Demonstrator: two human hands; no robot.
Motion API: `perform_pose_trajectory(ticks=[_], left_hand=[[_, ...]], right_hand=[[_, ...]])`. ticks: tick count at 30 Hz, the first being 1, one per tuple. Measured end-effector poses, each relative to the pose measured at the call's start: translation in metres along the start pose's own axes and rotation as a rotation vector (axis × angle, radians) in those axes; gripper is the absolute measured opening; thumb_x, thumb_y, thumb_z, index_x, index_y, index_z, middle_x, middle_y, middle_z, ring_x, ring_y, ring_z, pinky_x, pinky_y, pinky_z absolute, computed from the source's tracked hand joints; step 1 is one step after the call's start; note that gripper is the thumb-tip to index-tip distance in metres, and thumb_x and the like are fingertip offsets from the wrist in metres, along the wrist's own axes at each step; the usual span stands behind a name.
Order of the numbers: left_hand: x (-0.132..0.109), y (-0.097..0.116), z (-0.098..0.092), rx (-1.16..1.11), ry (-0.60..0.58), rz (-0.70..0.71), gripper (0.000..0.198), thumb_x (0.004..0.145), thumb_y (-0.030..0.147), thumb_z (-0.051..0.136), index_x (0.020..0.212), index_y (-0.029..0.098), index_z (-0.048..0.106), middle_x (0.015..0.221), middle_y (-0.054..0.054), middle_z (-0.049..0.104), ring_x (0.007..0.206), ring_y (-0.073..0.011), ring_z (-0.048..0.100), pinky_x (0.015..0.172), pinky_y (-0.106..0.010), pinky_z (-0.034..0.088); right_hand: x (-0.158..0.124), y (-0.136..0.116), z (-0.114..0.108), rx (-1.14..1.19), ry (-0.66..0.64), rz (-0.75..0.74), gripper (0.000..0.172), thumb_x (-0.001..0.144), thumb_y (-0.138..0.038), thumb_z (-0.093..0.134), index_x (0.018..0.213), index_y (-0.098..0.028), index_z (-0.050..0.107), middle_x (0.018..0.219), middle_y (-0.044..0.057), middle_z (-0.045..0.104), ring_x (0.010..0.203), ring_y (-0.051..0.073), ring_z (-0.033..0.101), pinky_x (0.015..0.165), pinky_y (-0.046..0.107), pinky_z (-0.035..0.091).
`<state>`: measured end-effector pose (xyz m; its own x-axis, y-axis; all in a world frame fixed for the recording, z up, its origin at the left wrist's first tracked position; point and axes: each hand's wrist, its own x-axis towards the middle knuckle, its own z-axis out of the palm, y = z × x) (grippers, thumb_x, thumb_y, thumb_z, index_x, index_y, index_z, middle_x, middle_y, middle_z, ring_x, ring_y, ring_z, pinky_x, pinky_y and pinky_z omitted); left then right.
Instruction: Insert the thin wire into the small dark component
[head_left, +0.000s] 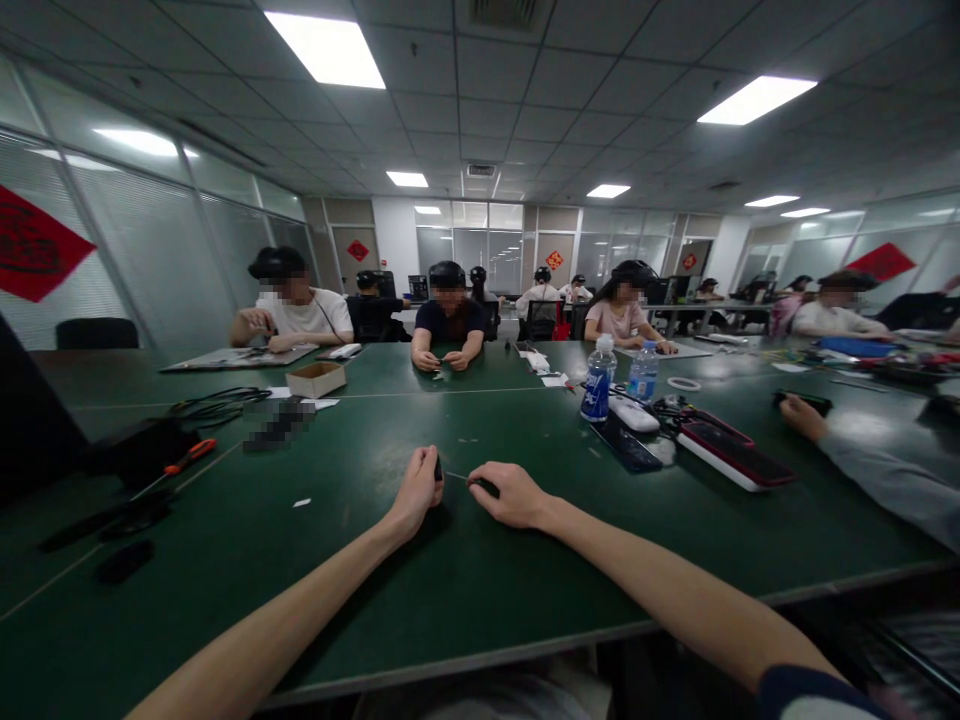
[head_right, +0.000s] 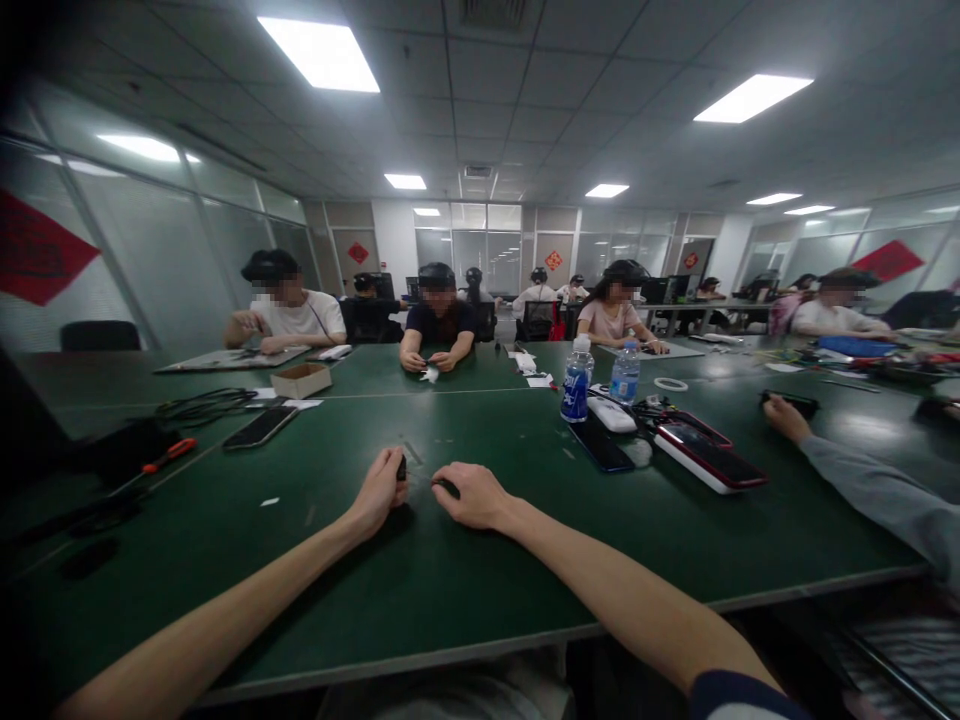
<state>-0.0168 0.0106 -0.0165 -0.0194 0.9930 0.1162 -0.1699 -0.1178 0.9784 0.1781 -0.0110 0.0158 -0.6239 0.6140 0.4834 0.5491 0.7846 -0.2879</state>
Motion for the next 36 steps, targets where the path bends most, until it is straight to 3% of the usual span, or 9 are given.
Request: perform_pose_trajectory(ticks=[16,23,36], left_hand=[[-0.005,0.006,0.004,0.024,0.034,-0.020,0.041,0.077,0.061,0.042,0.086,0.022,0.040,0.054,0.010,0.031,0.035,-0.0034,0.027,0.035,-0.013,0.020],[-0.007,0.010,0.004,0.112,-0.023,0.065,0.036,0.080,0.057,0.042,0.084,0.021,0.040,0.056,0.008,0.034,0.038,-0.0052,0.031,0.033,-0.014,0.022],[-0.008,0.011,0.003,0.158,-0.022,0.061,0.035,0.080,0.056,0.041,0.085,0.021,0.042,0.058,0.007,0.039,0.038,-0.0050,0.030,0.034,-0.014,0.023]], right_hand=[[-0.002,0.002,-0.002,0.012,-0.042,-0.031,0.026,0.087,-0.029,0.048,0.107,-0.018,0.061,0.098,0.006,0.064,0.087,0.016,0.059,0.079,0.028,0.044],[-0.003,0.003,-0.001,-0.020,-0.047,-0.048,0.025,0.088,-0.029,0.047,0.106,-0.019,0.060,0.098,0.006,0.063,0.088,0.016,0.059,0.079,0.028,0.044],[-0.004,-0.003,-0.003,-0.050,-0.058,0.001,0.024,0.089,-0.030,0.047,0.106,-0.019,0.059,0.099,0.006,0.061,0.087,0.017,0.058,0.078,0.029,0.044]])
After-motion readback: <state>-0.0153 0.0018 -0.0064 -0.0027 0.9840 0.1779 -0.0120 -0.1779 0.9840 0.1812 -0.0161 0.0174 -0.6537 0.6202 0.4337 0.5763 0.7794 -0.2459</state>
